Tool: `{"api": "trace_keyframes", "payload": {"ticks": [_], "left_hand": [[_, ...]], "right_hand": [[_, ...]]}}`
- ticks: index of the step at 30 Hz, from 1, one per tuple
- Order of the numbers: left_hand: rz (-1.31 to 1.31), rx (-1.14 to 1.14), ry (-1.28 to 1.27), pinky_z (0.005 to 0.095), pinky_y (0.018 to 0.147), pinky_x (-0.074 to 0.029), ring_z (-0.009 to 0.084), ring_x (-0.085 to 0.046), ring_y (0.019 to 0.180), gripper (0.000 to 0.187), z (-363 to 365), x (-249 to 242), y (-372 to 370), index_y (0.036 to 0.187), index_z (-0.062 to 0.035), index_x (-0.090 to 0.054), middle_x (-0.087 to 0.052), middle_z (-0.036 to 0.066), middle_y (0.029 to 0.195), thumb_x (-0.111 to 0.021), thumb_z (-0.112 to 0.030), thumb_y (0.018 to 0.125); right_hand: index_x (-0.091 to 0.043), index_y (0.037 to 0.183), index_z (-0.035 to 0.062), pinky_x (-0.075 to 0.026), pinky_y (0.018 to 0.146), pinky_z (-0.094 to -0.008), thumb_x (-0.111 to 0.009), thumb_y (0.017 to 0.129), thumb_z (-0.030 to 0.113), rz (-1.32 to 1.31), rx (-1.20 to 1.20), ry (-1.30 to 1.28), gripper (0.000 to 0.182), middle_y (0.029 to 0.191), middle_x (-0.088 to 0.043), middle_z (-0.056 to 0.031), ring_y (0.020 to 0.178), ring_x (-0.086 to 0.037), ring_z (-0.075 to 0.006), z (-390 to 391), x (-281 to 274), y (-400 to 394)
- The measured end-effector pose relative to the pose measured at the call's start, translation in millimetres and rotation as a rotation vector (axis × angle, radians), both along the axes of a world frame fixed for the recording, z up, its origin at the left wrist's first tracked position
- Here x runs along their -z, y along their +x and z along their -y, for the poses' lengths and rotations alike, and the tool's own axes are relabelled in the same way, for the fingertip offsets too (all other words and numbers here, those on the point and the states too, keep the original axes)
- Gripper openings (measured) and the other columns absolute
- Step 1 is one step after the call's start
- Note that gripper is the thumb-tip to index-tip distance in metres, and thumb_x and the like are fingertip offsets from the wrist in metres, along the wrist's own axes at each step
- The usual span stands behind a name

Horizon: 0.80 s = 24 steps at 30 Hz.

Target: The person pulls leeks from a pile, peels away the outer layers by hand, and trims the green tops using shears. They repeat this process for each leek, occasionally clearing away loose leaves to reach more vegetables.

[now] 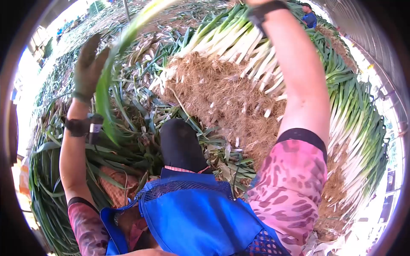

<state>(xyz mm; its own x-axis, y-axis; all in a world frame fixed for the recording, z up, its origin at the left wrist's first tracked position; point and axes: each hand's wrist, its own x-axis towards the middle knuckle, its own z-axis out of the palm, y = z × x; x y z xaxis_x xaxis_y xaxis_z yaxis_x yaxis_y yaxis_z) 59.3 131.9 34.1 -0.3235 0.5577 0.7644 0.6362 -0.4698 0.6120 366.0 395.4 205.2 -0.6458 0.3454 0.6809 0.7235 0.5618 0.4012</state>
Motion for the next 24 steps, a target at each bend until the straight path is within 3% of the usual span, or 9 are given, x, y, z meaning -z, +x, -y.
{"api": "trace_keyframes", "payload": {"ticks": [5,10,12,15,16,18,19,22,24], "left_hand": [[0.183,-0.069,-0.189,0.0320,0.107,-0.042,0.0228,-0.052,0.128,0.051,32,12,-39,0.137,0.0056,-0.048,-0.053,0.017,0.139,-0.066,-0.011,0.092],[0.395,-0.066,-0.491,0.0289,0.095,-0.047,0.0148,-0.059,0.104,0.039,37,85,-63,0.126,0.0041,-0.059,-0.065,0.008,0.116,-0.066,-0.015,0.092],[0.463,-0.026,-0.617,0.0267,0.088,-0.047,0.0116,-0.059,0.097,0.036,39,113,-55,0.122,0.0018,-0.061,-0.066,0.004,0.108,-0.067,-0.015,0.092],[0.586,0.059,-0.734,0.0243,0.082,-0.046,0.0088,-0.058,0.092,0.032,42,165,-60,0.118,-0.0017,-0.064,-0.065,0.000,0.103,-0.068,-0.016,0.090],[0.632,0.077,-0.762,0.0239,0.081,-0.046,0.0081,-0.057,0.090,0.031,44,185,-63,0.118,-0.0024,-0.064,-0.065,-0.001,0.102,-0.069,-0.016,0.090],[0.711,0.112,-0.792,0.0232,0.079,-0.045,0.0071,-0.057,0.088,0.030,48,210,-66,0.116,-0.0034,-0.065,-0.065,-0.002,0.101,-0.069,-0.016,0.089],[0.744,0.130,-0.797,0.0229,0.078,-0.045,0.0067,-0.057,0.087,0.030,51,218,-66,0.116,-0.0037,-0.065,-0.065,-0.003,0.100,-0.069,-0.016,0.089],[0.820,0.129,-0.835,0.0206,0.069,-0.043,0.0049,-0.055,0.080,0.029,56,241,-67,0.115,-0.0046,-0.065,-0.065,-0.004,0.095,-0.068,-0.019,0.090],[0.838,0.113,-0.856,0.0175,0.060,-0.040,0.0035,-0.053,0.070,0.026,60,249,-63,0.115,-0.0057,-0.065,-0.064,-0.004,0.090,-0.065,-0.020,0.093]], "right_hand": [[-0.065,0.116,0.0043,-0.053,0.084,-0.0458,-0.061,0.087,0.028,-0.318,0.425,-0.159,0.038,0.108,-0.068,-0.0237,0.100,-0.066,-0.0352,-84,-10,149],[-0.066,0.116,-0.0025,-0.054,0.085,-0.0395,-0.062,0.082,0.035,-0.519,0.822,-0.566,0.051,0.115,-0.066,-0.0252,0.098,-0.069,-0.0353,-191,88,252],[-0.067,0.117,0.0075,-0.054,0.089,-0.0385,-0.066,0.079,0.034,-0.608,0.792,-0.765,0.047,0.116,-0.069,-0.0155,0.102,-0.068,-0.0300,-235,179,289],[-0.068,0.108,0.0024,-0.053,0.077,-0.0405,-0.066,0.082,0.031,-1.010,0.701,-1.256,0.039,0.101,-0.070,-0.0147,0.084,-0.065,-0.0280,-201,290,288],[-0.068,0.103,-0.0010,-0.052,0.066,-0.0432,-0.067,0.082,0.028,-1.351,0.503,-1.374,0.036,0.088,-0.069,-0.0164,0.069,-0.063,-0.0278,-189,322,287],[-0.070,0.095,0.0029,-0.049,0.060,-0.0429,-0.070,0.082,0.028,-0.960,0.684,-1.228,0.029,0.081,-0.067,-0.0134,0.064,-0.060,-0.0260,-191,339,269],[-0.071,0.088,0.0053,-0.053,0.068,-0.0405,-0.065,0.086,0.026,-0.972,0.627,-1.272,0.022,0.081,-0.068,-0.0128,0.070,-0.064,-0.0269,-220,370,283],[-0.069,0.082,0.0051,-0.049,0.053,-0.0404,-0.065,0.086,0.020,-1.377,0.493,-1.307,0.016,0.068,-0.062,-0.0110,0.054,-0.059,-0.0243,-162,335,255],[-0.070,0.085,0.0037,-0.044,0.046,-0.0410,-0.067,0.086,0.019,-1.396,0.333,-1.338,0.015,0.063,-0.061,-0.0111,0.048,-0.055,-0.0225,-147,327,254]]}}
